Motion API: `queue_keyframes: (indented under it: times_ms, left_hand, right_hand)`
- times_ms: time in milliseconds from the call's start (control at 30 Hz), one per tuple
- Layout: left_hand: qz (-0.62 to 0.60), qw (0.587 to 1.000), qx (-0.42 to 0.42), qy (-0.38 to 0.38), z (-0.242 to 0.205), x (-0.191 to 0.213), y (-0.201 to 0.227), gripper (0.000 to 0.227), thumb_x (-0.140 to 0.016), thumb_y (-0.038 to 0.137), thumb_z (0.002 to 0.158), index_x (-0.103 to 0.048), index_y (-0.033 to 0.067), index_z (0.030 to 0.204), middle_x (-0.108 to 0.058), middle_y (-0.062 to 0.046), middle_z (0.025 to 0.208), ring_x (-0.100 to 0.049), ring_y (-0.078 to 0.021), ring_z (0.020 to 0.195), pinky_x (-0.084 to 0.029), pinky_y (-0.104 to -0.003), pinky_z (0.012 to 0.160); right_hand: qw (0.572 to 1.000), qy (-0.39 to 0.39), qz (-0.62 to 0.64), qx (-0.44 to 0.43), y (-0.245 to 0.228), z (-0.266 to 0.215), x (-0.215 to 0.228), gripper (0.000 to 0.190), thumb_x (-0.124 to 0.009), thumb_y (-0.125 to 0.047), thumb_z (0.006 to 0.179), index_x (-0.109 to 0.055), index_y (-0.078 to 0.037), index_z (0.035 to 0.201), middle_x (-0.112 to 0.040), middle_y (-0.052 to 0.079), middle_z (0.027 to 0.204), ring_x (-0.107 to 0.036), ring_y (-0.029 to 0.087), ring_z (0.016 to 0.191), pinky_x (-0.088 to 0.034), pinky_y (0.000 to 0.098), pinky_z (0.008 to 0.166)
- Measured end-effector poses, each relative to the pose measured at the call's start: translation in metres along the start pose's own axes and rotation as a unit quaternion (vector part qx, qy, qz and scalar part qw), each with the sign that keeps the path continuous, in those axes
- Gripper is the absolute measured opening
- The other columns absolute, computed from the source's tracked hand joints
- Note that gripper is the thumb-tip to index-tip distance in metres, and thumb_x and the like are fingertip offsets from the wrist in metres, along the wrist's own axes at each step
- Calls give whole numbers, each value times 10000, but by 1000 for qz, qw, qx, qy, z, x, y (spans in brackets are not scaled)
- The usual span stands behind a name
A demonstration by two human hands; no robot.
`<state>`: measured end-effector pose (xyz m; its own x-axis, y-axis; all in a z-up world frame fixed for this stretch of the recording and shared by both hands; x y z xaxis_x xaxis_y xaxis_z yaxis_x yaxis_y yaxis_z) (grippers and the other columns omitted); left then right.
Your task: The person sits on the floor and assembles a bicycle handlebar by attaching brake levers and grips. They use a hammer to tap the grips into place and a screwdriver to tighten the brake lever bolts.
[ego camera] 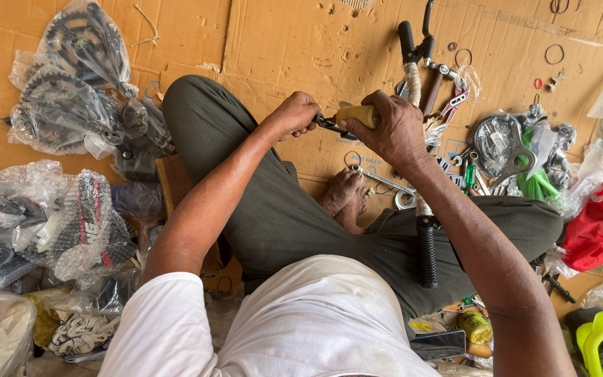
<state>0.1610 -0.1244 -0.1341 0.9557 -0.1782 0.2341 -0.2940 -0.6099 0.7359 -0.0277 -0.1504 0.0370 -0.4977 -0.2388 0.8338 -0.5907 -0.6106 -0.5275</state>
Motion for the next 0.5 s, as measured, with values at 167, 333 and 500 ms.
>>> queue_keyframes:
  times_ms: [167, 333, 500]
  left_hand:
    - [-5, 1000, 6, -1, -3, 0, 2, 260, -518, 186, 1020, -613, 15, 848, -593, -41, 600, -464, -73, 435, -359, -282, 368]
    - [0, 1000, 10, 0, -5, 1, 3, 255, -504, 194, 1023, -614, 21, 872, -585, -34, 597, -460, -68, 434, -354, -280, 365]
    - [3, 1000, 3, -2, -6, 2, 5, 253, -494, 188, 1024, -613, 20, 878, -582, -33, 591, -458, -67, 433, -359, -280, 363]
  right_hand:
    - [1000, -10, 6, -13, 9, -4, 0, 536, -831, -538, 893, -682, -32, 985, -715, 99, 738, -717, 227, 694, -577, 402, 631]
    - [998, -32, 8, -45, 17, -5, -2, 556, -833, -559, 887, -685, -27, 953, -721, 114, 734, -728, 224, 663, -586, 398, 619]
    - [998, -35, 9, -53, 19, -8, 1, 565, -830, -557, 875, -689, -16, 955, -722, 121, 748, -732, 234, 667, -586, 402, 608]
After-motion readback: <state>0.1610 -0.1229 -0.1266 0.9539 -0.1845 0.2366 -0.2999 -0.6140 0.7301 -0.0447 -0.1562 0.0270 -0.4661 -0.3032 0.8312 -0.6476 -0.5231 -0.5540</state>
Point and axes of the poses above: each hand's wrist, its own z-axis towards the middle knuckle, its own x-axis out of the back of the hand, y = z × x, the point moved 9 cm from there along z, towards the middle knuckle
